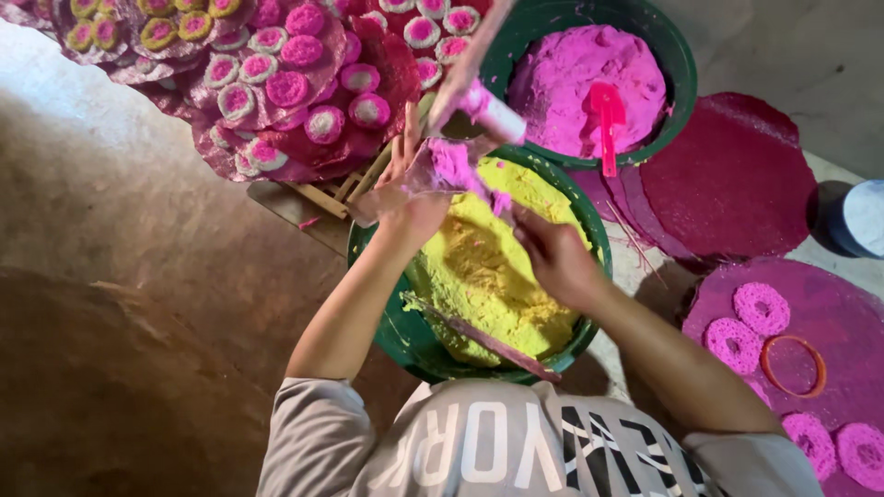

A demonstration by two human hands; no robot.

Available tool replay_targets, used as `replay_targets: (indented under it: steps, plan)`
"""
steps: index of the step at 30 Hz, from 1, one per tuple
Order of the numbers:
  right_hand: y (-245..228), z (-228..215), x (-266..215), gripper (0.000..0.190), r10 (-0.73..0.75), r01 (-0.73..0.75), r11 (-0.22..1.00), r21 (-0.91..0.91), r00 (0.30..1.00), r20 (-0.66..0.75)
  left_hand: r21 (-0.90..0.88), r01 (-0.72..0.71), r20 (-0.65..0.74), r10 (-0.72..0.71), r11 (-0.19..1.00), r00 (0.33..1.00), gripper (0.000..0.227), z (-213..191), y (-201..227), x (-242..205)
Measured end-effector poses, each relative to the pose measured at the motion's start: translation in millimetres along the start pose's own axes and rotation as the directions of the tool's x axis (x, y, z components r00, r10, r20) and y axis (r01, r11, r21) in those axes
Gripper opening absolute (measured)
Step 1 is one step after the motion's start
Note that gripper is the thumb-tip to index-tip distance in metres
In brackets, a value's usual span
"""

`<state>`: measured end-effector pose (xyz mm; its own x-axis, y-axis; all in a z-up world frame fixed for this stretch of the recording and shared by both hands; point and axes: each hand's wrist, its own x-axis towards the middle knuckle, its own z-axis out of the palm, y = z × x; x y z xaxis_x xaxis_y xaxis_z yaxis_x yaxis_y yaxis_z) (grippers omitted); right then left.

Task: The person creates circular patterns on flat bases using a press tool. They apply pink and yellow paste to the bases and refill the tool from large bowls using a spoon and their hands.

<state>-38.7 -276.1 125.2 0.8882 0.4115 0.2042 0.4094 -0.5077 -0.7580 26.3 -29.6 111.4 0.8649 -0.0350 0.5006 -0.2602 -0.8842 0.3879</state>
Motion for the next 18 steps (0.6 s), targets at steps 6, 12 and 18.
replay_targets:
  steps: [6, 12, 18]
  plan:
    - [-20, -52, 11, 0.036, 0.203, -0.157, 0.964, -0.214, 0.954, 0.219, -0.086, -0.078, -0.06, 0.073, 0.993, 0.996, 0.054, -15, -25, -14]
    - [-77, -71, 73, 0.033, 0.26, 0.21, 0.682, -0.701, 0.826, 0.5, -0.135, -0.438, -0.202, 0.408, 0.889, 0.89, 0.051, -14, 8, -20]
    - [-90, -38, 35, 0.026, -0.396, 0.628, 0.107, -0.771, 0.738, 0.546, -0.396, -0.163, 0.151, 0.24, 0.904, 0.959, 0.037, -10, 8, -49]
